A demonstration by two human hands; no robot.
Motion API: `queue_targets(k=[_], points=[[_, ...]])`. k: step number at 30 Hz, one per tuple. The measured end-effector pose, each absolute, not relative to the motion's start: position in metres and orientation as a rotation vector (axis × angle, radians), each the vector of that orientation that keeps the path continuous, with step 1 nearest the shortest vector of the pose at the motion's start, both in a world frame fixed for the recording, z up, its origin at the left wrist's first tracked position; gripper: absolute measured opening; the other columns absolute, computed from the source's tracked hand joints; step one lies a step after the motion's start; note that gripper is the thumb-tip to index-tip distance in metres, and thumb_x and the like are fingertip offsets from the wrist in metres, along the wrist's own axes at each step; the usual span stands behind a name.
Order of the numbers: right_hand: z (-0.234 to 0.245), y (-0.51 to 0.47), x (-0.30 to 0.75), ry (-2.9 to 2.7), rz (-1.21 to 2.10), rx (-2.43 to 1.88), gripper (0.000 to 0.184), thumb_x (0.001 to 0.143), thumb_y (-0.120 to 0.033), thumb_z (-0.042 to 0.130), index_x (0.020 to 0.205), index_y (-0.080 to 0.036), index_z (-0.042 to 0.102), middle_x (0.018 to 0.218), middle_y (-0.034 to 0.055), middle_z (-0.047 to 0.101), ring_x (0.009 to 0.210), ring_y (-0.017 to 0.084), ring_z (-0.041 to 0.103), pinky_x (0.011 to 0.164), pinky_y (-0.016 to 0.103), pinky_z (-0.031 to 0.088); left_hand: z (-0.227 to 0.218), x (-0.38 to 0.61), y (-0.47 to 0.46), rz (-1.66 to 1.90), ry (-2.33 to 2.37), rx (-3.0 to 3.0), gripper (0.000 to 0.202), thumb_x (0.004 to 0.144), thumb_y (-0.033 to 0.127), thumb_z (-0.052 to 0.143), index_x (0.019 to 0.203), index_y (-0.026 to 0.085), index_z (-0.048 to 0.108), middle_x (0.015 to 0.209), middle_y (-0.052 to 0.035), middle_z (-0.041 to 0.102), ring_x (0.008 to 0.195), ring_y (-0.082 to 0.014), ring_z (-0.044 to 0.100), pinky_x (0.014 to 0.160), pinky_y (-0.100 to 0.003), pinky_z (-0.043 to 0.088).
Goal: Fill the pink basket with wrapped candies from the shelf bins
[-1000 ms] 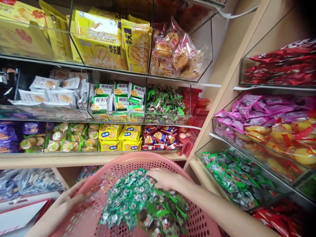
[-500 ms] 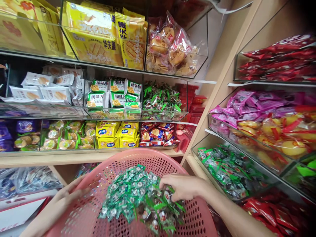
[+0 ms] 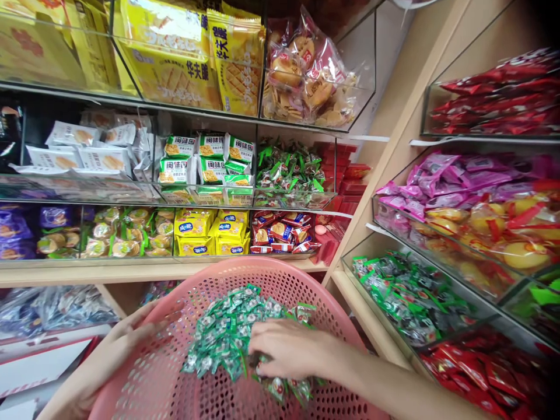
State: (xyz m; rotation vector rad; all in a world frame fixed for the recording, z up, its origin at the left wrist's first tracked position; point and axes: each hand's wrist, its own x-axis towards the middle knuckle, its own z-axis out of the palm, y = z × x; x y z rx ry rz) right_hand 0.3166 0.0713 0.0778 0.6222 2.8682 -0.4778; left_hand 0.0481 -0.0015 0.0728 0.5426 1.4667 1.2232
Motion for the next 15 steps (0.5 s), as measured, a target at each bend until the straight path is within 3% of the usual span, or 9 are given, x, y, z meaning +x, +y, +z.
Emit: queue_targets(k=[5, 11, 15], points=[[0.04, 0.057, 0.297, 2.873, -0.168, 0.477, 0.029, 0.074, -0.031, 0.069, 0.1, -0.017, 0.062, 0.112, 0.0061, 0.059, 0.107, 0.024, 0.052, 0.09, 0.038, 0.047, 0.067, 0.048, -0.003, 1.251, 1.426, 0.561, 0.1, 0.049, 0.037, 0.082, 0.138, 0.027, 0.038, 0.099, -0.0042, 0.073, 0.08, -0.0283, 0.07, 0.067, -0.033, 0.057], [0.034, 0.055, 0.312, 2.884, -0.066, 0.462, 0.011, 0.076, -0.017, 0.064, 0.087, -0.016, 0.064, 0.111, 0.0051, 0.059, 0.104, 0.023, 0.053, 0.089, 0.04, 0.048, 0.057, 0.037, 0.001, 1.217, 1.398, 0.563, 0.102, 0.053, 0.037, 0.081, 0.141, 0.026, 0.031, 0.101, -0.0062, 0.072, 0.088, -0.0294, 0.068, 0.069, -0.033, 0.056], [0.034, 0.057, 0.322, 2.88, -0.04, 0.472, 0.004, 0.076, -0.014, 0.062, 0.079, -0.016, 0.064, 0.105, 0.003, 0.06, 0.099, 0.022, 0.054, 0.087, 0.039, 0.048, 0.056, 0.037, 0.002, 1.225, 1.409, 0.585, 0.099, 0.053, 0.038, 0.08, 0.14, 0.026, 0.034, 0.095, -0.0059, 0.074, 0.079, -0.0301, 0.069, 0.062, -0.033, 0.056]])
